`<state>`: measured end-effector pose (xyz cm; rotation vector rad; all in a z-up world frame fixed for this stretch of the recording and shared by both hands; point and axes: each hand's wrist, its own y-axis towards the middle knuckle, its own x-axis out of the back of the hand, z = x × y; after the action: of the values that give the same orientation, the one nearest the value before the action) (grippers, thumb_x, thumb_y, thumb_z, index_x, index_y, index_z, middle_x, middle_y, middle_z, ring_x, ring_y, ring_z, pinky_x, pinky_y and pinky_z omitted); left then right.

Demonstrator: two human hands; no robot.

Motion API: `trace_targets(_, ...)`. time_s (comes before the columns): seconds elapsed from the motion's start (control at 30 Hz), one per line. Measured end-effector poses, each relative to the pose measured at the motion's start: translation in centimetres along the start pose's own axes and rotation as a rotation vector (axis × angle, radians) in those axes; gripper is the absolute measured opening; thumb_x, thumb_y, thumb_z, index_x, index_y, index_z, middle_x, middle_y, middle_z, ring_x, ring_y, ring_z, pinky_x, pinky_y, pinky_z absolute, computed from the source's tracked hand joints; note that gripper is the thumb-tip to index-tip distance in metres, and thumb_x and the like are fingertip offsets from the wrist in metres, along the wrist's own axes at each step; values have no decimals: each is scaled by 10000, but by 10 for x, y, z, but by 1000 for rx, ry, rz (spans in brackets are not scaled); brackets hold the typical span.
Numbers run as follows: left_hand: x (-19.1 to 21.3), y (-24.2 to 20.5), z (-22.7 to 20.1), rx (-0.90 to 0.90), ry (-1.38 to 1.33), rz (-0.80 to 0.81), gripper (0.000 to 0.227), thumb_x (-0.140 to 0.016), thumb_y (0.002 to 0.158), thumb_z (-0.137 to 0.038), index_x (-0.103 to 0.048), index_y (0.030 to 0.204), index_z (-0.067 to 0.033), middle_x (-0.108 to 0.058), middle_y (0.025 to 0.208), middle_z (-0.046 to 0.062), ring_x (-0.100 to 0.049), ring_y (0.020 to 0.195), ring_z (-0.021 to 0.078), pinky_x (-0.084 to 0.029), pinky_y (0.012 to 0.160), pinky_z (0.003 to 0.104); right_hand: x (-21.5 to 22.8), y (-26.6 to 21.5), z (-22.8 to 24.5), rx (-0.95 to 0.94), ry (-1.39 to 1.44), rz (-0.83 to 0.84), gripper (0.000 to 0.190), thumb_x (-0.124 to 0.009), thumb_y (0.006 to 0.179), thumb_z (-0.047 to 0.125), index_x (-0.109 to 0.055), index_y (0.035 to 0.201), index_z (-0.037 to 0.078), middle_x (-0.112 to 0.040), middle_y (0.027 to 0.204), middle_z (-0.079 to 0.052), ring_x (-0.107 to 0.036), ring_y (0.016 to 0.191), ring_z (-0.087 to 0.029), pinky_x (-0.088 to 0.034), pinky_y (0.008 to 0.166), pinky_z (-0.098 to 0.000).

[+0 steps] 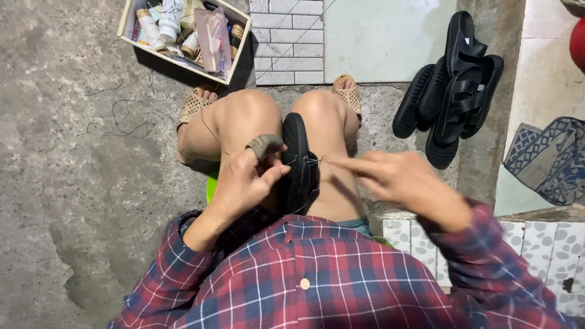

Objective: Hand-stitching the sole of a black sandal using a needle and thread to repair or assemble it.

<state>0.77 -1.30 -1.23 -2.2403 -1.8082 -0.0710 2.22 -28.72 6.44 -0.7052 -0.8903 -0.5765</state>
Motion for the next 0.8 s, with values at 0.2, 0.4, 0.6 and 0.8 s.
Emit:
trace_targets(0.2, -4, 16, -15, -339, 369, -157, 193, -755, 804, -160, -639, 703, -42, -606, 610, 155, -618, 568, 373, -461, 478, 442, 17, -26, 0, -168, 121, 21, 452, -512, 864, 163, -612, 1279, 314, -737, 814, -67, -709, 737, -302, -575, 618, -409)
trace_targets(0.4, 14, 16, 17, -466, 454, -200, 77, -698, 854, -96, -693, 908, -41, -635, 765, 95, -629, 685, 295, -531, 588, 360, -12, -9, 17, -137, 237, -3, 225, -487, 930, 267, -624, 1105, 229, -678, 773, -58, -681, 714, -306, -550, 597, -407)
trace_targets(0.6, 1, 6, -27, -378, 204, -71, 169, -741, 834, -199, -713, 979, -118, -721, 820, 73, -698, 751, 259, -558, 636, 335, -7, -7, 22, -170, 263, 56, 120, -506, 928, 315, -588, 948, 231, -633, 695, -71, -674, 682, -310, -525, 568, -422)
trace_targets(0.8, -20, 8, -41, -508, 308, 32, 200, -729, 810, -167, -646, 719, -10, -620, 596, 149, -635, 599, 337, -510, 493, 418, -1, -12, 30, -111, 193, -11, 128, -499, 932, 284, -541, 856, 189, -592, 673, -76, -643, 636, -329, -502, 509, -423)
